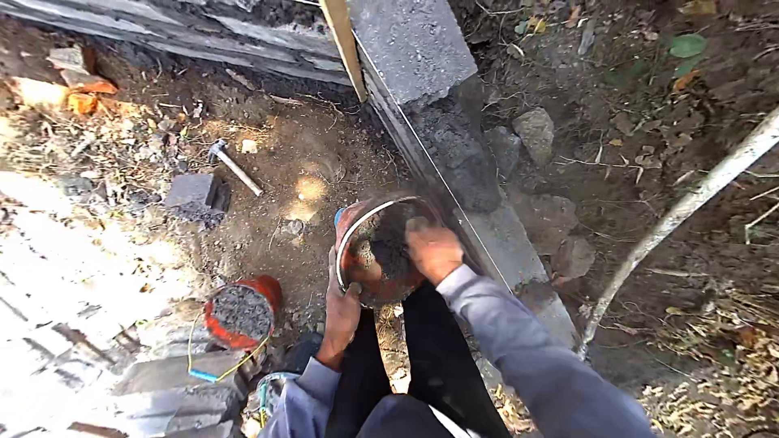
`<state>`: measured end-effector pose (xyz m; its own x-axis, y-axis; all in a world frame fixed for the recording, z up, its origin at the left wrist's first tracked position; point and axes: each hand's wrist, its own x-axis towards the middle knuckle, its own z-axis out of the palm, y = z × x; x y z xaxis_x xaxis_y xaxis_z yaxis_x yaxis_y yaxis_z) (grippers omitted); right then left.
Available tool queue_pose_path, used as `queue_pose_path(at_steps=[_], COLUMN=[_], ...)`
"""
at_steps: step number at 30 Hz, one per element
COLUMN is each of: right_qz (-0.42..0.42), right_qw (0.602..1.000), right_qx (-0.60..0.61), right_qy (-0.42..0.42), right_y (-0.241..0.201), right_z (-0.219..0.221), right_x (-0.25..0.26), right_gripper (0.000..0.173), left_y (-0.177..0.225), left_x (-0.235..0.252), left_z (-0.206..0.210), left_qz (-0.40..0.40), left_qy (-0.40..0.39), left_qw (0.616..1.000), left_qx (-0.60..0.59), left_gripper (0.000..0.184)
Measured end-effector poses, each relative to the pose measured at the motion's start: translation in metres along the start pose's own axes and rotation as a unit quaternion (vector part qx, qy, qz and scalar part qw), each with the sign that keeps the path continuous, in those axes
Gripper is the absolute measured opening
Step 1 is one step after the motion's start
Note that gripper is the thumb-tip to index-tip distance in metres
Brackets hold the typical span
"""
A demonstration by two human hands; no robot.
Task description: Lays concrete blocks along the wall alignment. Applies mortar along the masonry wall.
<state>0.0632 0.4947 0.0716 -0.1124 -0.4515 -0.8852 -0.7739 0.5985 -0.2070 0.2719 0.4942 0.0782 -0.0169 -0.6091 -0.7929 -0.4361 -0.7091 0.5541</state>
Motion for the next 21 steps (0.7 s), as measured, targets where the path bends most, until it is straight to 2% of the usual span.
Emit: queue_pose_path(at_steps=[3, 6, 7, 9, 11, 13, 14, 18, 21], right_qz=[-0.107, -0.202, -0.208, -0.145, -0.079, -0.019, -0.006, -0.062, -0.106], right_qw=[0.988, 0.964, 0.961, 0.978, 0.991, 0.996, 0.996, 0.992, 0.988], right_qx=[-0.11, -0.173, -0.172, -0.136, -0.109, -0.086, -0.086, -0.06, 0.015], right_qy=[0.035, -0.028, -0.059, -0.064, 0.01, 0.033, 0.015, -0.087, -0.113], right_y=[-0.029, -0.029, -0.027, -0.019, -0.008, -0.002, -0.002, -0.002, 0.018], right_z=[0.009, 0.002, -0.005, -0.018, -0.016, -0.018, -0.022, -0.029, -0.011], right_x=[0.011, -0.002, -0.012, -0.031, -0.039, -0.03, -0.021, 0.001, 0.017], right_gripper=[0.035, 0.033, 0.034, 0.037, 0.039, 0.042, 0.042, 0.034, 0.04], left_y=[0.023, 0.035, 0.036, 0.036, 0.033, 0.034, 0.038, 0.065, 0.066], left_x=[0.005, 0.016, 0.016, 0.01, -0.001, -0.009, -0.01, -0.002, -0.006], left_z=[-0.012, -0.016, -0.016, -0.016, -0.017, -0.014, -0.01, -0.007, -0.011], left_qz=[0.012, 0.008, 0.003, -0.011, -0.02, -0.001, 0.016, 0.072, 0.089], left_qy=[-0.016, -0.016, -0.014, 0.001, 0.018, 0.032, 0.035, 0.037, 0.011], left_qw=[0.999, 0.999, 0.999, 1.0, 0.999, 0.997, 0.995, 0.99, 0.993], left_qx=[0.036, 0.04, 0.033, 0.001, -0.04, -0.076, -0.093, -0.113, -0.079], left_gripper=[0.08, 0.074, 0.072, 0.064, 0.06, 0.062, 0.066, 0.073, 0.077])
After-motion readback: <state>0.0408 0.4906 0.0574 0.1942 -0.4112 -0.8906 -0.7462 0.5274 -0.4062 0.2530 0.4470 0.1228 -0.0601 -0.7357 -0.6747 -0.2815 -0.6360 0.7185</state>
